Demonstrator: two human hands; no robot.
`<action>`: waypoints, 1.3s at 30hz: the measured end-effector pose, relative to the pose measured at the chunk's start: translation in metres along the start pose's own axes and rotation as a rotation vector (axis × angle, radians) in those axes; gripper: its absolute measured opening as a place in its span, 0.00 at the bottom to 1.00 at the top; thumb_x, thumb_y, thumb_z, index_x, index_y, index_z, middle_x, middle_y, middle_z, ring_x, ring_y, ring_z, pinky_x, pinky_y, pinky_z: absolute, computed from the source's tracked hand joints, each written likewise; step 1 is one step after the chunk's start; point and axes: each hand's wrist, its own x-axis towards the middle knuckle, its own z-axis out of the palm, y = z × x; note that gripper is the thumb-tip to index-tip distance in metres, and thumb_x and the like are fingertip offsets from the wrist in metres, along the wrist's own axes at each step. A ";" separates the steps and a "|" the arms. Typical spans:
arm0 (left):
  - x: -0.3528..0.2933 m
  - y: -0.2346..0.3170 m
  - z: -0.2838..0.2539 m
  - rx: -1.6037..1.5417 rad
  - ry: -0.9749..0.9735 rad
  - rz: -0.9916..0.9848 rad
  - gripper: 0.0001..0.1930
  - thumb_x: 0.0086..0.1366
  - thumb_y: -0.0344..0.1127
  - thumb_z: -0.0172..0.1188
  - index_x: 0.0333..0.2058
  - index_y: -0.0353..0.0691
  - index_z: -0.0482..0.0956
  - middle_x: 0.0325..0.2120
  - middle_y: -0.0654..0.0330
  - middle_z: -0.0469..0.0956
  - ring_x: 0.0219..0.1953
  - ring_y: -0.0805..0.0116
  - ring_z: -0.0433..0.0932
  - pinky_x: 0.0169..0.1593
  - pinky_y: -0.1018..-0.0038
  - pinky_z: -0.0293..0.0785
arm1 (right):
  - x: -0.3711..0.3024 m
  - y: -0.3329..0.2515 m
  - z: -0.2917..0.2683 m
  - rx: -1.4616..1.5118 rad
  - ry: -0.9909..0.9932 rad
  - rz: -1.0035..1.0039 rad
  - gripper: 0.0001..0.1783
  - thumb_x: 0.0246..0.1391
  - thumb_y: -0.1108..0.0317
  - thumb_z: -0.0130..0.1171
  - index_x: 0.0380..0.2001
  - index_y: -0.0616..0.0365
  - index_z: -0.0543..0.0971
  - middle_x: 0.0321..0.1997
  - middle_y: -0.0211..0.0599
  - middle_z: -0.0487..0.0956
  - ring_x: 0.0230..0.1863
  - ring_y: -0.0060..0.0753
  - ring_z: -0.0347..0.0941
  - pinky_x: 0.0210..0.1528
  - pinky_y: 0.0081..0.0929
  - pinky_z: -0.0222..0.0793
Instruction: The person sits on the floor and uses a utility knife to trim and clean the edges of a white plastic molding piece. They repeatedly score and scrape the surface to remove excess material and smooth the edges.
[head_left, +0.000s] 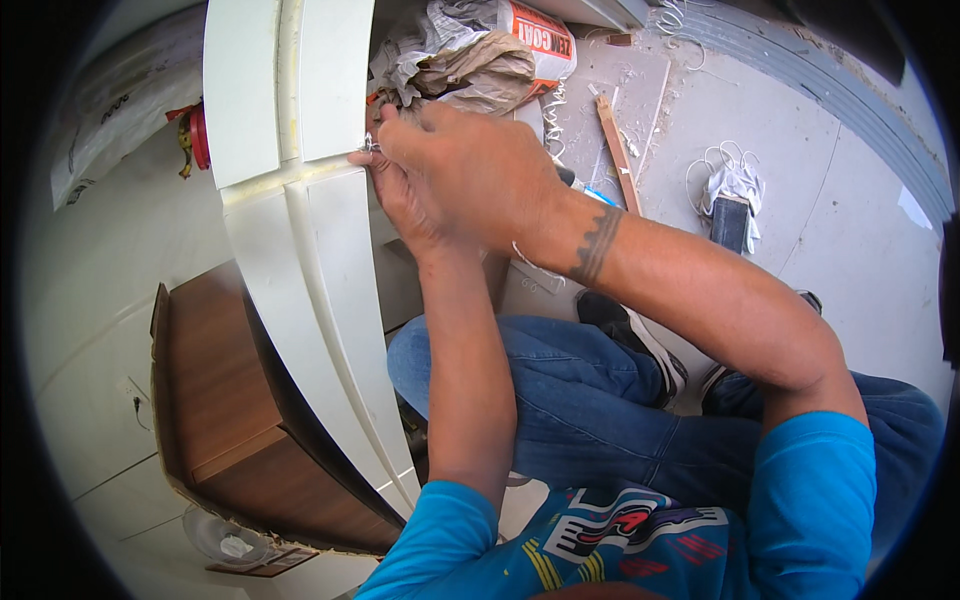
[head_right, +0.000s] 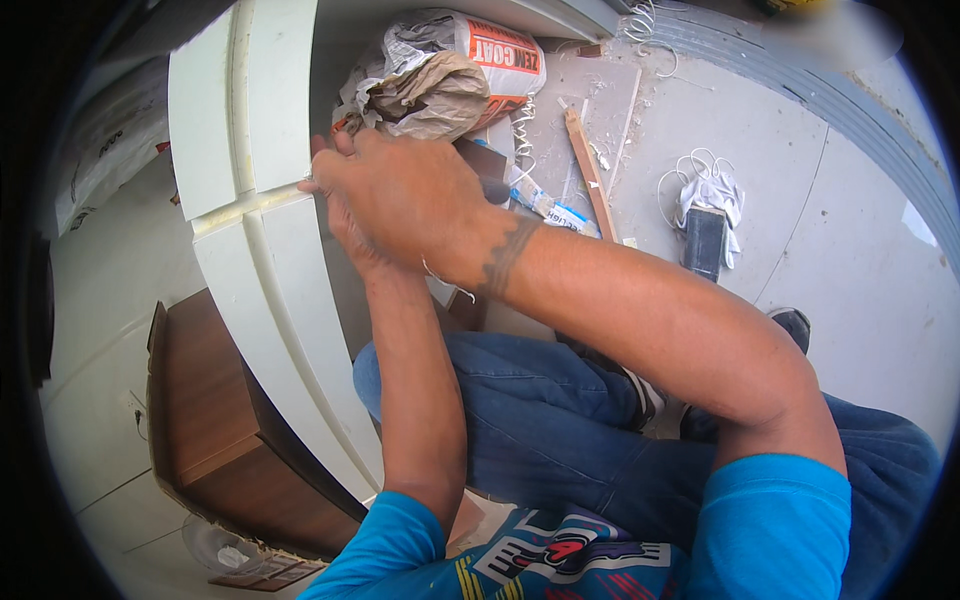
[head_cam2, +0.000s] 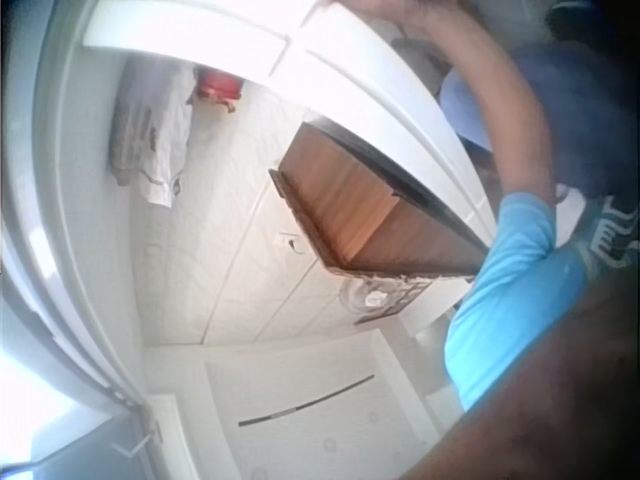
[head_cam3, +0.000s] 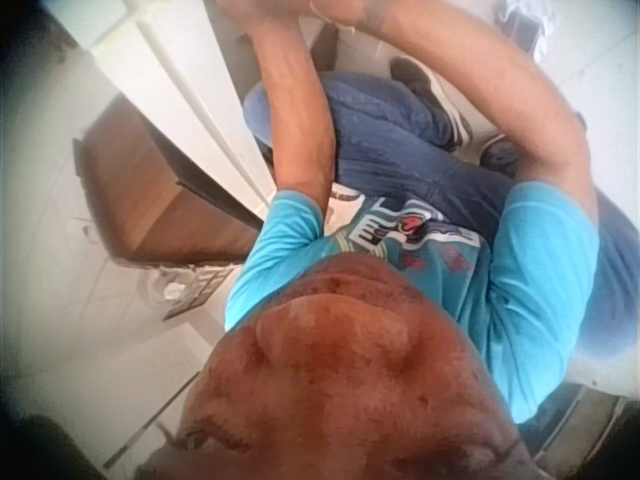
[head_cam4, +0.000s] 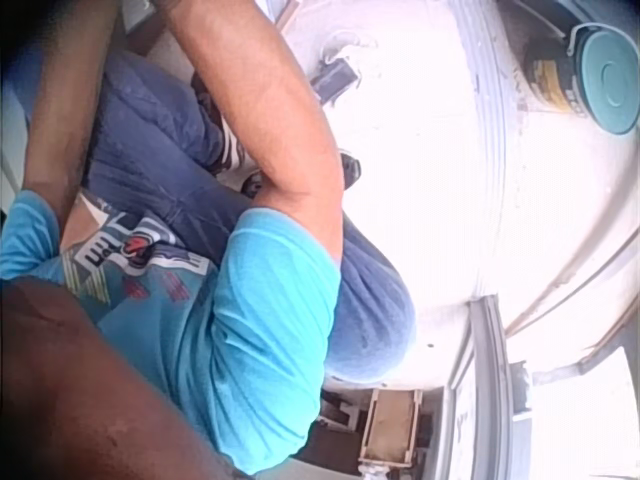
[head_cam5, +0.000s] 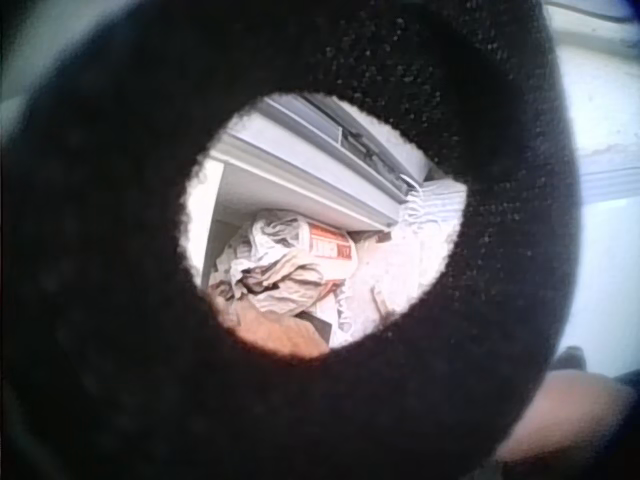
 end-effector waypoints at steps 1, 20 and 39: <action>0.001 -0.001 -0.008 0.009 -0.010 -0.001 0.31 0.87 0.50 0.46 0.82 0.53 0.56 0.78 0.56 0.63 0.79 0.55 0.64 0.82 0.54 0.61 | 0.000 -0.002 -0.001 0.005 -0.017 0.021 0.13 0.68 0.56 0.64 0.47 0.52 0.80 0.37 0.43 0.82 0.37 0.54 0.86 0.32 0.48 0.81; -0.036 -0.021 0.037 -0.090 0.108 0.036 0.23 0.83 0.55 0.61 0.53 0.37 0.79 0.46 0.60 0.81 0.47 0.71 0.79 0.56 0.67 0.76 | 0.018 0.043 -0.052 0.186 -0.333 0.107 0.16 0.58 0.60 0.68 0.32 0.64 0.79 0.28 0.51 0.81 0.29 0.53 0.79 0.36 0.44 0.74; -0.035 -0.008 0.037 -0.336 0.292 -0.114 0.24 0.80 0.51 0.64 0.66 0.48 0.75 0.56 0.67 0.77 0.53 0.71 0.73 0.59 0.65 0.72 | 0.064 0.004 -0.109 0.333 -0.373 0.415 0.15 0.80 0.60 0.58 0.45 0.64 0.82 0.34 0.36 0.88 0.31 0.22 0.83 0.34 0.24 0.79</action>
